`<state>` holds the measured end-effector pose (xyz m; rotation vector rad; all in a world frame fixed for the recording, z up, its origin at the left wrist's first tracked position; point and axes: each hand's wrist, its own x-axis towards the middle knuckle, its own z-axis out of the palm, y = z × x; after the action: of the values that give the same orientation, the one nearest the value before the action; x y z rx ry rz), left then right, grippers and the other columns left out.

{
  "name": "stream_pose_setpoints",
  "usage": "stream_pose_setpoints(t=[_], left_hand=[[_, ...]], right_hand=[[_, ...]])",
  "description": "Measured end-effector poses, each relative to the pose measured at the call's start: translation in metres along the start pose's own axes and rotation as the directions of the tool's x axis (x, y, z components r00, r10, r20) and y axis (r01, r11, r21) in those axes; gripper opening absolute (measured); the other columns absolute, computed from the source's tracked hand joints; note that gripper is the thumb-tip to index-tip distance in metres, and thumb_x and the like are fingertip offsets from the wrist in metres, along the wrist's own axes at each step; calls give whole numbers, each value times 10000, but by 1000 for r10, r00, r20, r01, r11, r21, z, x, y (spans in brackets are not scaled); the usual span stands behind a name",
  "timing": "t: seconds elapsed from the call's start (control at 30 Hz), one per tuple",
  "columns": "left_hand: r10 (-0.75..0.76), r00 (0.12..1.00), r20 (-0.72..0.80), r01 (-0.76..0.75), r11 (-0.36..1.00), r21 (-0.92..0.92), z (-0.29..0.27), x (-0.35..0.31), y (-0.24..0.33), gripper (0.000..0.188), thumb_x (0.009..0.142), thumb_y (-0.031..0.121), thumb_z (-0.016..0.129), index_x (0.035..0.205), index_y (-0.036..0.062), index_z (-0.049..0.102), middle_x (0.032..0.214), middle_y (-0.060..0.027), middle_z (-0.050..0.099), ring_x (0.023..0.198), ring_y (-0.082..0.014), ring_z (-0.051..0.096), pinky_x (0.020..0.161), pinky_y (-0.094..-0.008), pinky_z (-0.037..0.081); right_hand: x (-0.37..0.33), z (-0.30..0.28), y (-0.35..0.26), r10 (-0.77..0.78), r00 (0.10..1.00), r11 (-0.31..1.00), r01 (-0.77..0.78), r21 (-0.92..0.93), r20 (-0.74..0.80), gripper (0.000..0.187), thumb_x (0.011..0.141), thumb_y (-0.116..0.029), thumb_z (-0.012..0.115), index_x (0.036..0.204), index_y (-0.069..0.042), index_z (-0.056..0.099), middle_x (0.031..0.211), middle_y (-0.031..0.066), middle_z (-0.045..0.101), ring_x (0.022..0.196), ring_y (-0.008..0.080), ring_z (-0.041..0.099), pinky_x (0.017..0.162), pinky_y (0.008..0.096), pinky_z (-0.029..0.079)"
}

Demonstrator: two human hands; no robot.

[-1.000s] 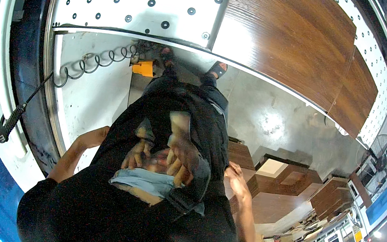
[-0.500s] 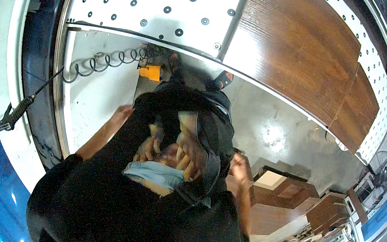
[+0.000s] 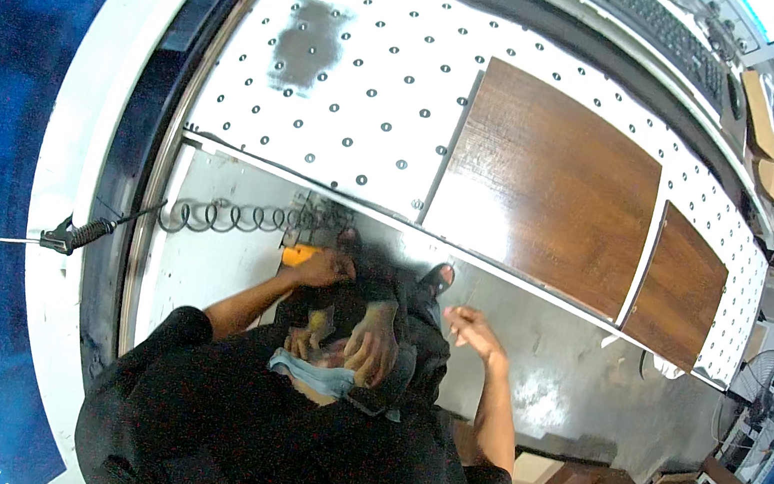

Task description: The person places rectangular wooden panels onto a perforated metal workbench. They use a handheld tool to apply a substance to the edges of the panels and then press them together to form a larger assembly. The person repeatedly picks up panels, aligns them, and secures them on the workbench.

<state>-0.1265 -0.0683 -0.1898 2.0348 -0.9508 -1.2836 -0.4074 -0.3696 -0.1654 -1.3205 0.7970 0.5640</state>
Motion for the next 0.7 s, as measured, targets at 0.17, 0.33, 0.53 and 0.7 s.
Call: stream_pose_setpoints(t=[0.17, 0.33, 0.53, 0.7], left_hand=[[96, 991, -92, -103, 992, -73, -17, -4, 38, 125, 898, 198, 698, 950, 92, 734, 1065, -71, 718, 1066, -225, 658, 953, -376, 487], [654, 750, -101, -608, 621, -494, -95, -88, 208, 134, 909, 79, 714, 1043, 88, 707, 1255, -106, 615, 1188, -273, 592, 1049, -472, 442], [987, -129, -94, -684, -158, -712, -116, -148, 315, 438, 940, 505, 672, 1085, 94, 724, 1152, -138, 630, 1023, -339, 595, 864, -452, 477], [984, -176, -2, -728, -132, -673, -131, -158, 346, 559, 950, 611, 590, 1055, 71, 694, 1100, -139, 624, 925, -328, 588, 789, -447, 470]], right_hand=[[1, 13, -5, -88, 996, 936, 76, -344, -21, 184, 952, -214, 722, 923, -39, 674, 807, -33, 625, 734, 66, 530, 587, 267, 446], [12, 4, 12, -325, 840, 867, 81, -491, -434, 120, 964, -149, 628, 944, -30, 628, 917, 138, 758, 916, 282, 734, 795, 377, 557], [37, -2, -9, -370, 779, 701, -124, -702, -507, 288, 971, -326, 578, 1007, -44, 628, 930, 208, 726, 907, 435, 683, 798, 517, 546], [42, 14, -8, -390, 809, 742, -5, -670, -439, 240, 963, -282, 572, 1054, -61, 598, 901, 214, 709, 910, 431, 681, 801, 523, 535]])
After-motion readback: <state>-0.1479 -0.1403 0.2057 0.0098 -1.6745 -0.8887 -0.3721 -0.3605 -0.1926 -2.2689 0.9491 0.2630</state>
